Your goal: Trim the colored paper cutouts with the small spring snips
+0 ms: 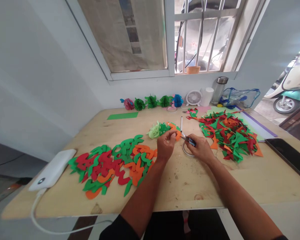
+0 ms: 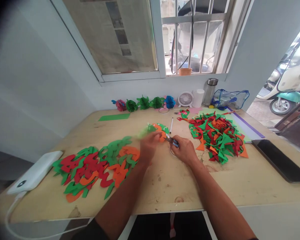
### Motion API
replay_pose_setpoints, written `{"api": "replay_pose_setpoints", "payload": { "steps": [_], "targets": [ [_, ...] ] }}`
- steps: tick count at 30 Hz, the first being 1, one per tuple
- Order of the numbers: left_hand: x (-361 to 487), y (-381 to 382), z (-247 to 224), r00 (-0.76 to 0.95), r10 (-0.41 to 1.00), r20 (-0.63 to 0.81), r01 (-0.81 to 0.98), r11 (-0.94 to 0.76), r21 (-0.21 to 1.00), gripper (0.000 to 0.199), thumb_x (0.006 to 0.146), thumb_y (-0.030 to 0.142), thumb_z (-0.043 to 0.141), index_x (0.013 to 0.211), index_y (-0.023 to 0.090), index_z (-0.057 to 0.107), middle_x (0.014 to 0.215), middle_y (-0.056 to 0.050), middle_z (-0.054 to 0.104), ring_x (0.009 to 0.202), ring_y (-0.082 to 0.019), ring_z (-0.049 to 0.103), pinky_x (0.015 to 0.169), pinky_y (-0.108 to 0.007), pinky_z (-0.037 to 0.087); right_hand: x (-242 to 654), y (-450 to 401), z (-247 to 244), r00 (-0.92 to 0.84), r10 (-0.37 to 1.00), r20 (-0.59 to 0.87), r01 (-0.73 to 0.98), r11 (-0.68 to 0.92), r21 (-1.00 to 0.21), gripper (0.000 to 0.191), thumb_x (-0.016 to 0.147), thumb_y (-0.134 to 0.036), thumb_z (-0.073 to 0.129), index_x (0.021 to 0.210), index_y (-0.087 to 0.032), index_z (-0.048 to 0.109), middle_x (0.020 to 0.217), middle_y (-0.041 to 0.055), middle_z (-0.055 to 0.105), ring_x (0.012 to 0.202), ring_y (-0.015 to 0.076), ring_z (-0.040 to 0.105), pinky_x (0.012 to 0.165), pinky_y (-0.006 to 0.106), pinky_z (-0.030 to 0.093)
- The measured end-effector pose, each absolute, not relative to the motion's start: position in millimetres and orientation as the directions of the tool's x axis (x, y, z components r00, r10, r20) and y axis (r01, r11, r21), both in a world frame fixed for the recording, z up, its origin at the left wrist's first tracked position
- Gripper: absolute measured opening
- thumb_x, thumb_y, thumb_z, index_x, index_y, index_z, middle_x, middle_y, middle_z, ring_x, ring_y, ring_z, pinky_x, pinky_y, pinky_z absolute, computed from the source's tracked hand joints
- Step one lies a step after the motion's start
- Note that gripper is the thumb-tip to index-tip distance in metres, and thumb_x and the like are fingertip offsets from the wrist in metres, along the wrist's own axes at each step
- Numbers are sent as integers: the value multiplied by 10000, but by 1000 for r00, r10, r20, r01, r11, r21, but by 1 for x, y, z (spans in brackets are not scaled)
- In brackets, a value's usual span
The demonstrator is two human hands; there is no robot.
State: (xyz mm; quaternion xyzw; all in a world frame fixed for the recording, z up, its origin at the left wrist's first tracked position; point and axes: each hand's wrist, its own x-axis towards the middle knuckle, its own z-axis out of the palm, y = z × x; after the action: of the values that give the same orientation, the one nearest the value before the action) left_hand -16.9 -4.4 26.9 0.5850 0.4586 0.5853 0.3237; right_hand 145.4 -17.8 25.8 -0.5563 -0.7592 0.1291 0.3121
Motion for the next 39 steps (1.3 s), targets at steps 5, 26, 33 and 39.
{"api": "replay_pose_setpoints", "payload": {
  "steps": [5, 26, 33, 39],
  "targets": [
    [-22, -5, 29, -31, 885, 464, 319, -431, 844, 189, 788, 227, 534, 869, 204, 703, 863, -35, 722, 813, -177, 648, 783, -278, 488, 145, -19, 27, -219, 927, 305, 820, 345, -457, 132, 775, -287, 483, 797, -211, 589, 656, 22, 616, 599, 155, 546, 553, 228, 305],
    [-24, 0, 21, 79, 918, 390, 319, -394, 862, 102, 730, 244, 577, 705, 200, 666, 711, -8, 695, 692, -154, 623, 714, -260, 472, 146, -19, 23, -281, 933, 224, 864, 347, -365, 142, 807, -311, 481, 828, -221, 588, 688, 27, 645, 616, 155, 552, 538, 241, 250],
    [-25, 0, 20, 84, 911, 404, 354, -406, 842, 108, 750, 243, 567, 687, 196, 639, 696, -4, 685, 668, -142, 617, 698, -248, 463, 145, -18, 22, -282, 937, 207, 874, 340, -348, 150, 817, -311, 469, 824, -219, 587, 684, 29, 640, 616, 154, 551, 544, 240, 258],
    [-25, 1, 21, -14, 931, 363, 229, -351, 908, 107, 748, 252, 577, 693, 180, 634, 692, -3, 671, 664, -133, 606, 678, -243, 472, 146, -17, 22, -275, 938, 209, 866, 336, -370, 130, 794, -309, 488, 799, -220, 583, 671, 23, 624, 598, 150, 531, 537, 240, 255]
  ]
}}
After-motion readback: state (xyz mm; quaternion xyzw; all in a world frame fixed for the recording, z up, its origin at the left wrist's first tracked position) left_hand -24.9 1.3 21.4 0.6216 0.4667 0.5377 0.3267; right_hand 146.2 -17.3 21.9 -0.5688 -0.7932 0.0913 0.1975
